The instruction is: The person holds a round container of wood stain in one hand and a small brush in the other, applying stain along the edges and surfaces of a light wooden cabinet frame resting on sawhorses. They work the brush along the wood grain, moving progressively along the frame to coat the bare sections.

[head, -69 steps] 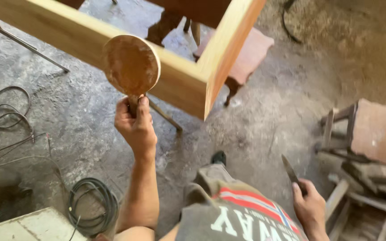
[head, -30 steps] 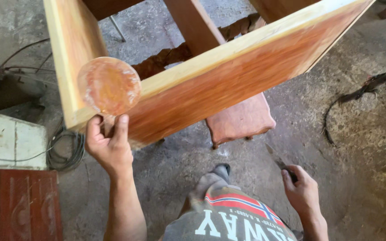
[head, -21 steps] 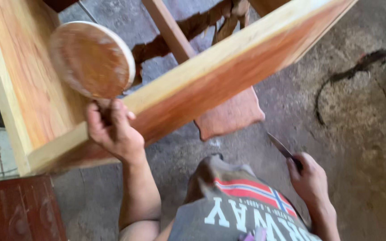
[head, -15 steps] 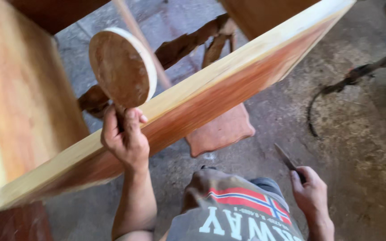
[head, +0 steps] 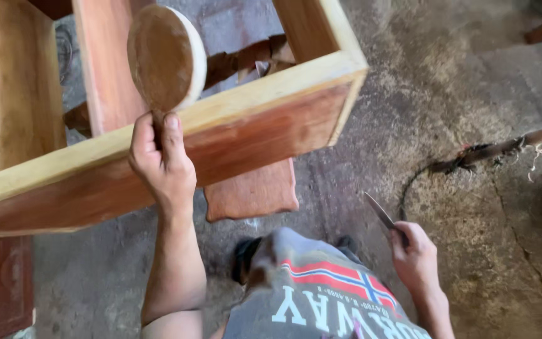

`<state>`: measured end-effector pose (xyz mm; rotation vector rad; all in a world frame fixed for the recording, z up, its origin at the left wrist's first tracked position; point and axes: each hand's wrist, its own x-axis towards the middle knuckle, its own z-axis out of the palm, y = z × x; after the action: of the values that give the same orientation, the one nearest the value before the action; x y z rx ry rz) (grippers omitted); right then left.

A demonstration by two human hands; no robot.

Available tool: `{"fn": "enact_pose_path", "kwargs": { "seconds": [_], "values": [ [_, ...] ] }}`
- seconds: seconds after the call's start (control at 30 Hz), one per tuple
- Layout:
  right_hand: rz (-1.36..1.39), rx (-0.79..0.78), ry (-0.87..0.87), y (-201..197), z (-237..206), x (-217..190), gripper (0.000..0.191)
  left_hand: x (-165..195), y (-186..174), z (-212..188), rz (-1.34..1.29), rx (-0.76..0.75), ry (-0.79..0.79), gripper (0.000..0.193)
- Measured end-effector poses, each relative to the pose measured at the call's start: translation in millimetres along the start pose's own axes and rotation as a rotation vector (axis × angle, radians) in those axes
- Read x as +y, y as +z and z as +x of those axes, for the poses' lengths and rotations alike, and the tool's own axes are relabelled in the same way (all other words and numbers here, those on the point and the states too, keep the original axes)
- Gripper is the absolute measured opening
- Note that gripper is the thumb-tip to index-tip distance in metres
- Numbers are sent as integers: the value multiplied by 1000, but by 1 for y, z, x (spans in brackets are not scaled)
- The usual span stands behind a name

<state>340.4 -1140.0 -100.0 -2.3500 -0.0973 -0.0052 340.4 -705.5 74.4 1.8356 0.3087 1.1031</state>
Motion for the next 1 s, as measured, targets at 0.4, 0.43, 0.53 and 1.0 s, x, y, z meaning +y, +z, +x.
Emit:
{"fn": "enact_pose_path", "kwargs": {
  "seconds": [0.4, 0.43, 0.53, 1.0],
  "values": [
    [111, -67, -46, -72, 156, 51, 24, 40, 123, 7, -105, 36, -129, 21],
    [133, -75, 6, -70, 168, 48, 27, 37, 130, 14, -120, 42, -131, 21],
    [88, -88, -96, -67, 194, 39, 22, 23, 149, 33, -102, 68, -139, 20],
    [144, -513, -588, -43, 363, 38, 19, -41, 224, 57, 488, 156, -41, 31]
  ]
}}
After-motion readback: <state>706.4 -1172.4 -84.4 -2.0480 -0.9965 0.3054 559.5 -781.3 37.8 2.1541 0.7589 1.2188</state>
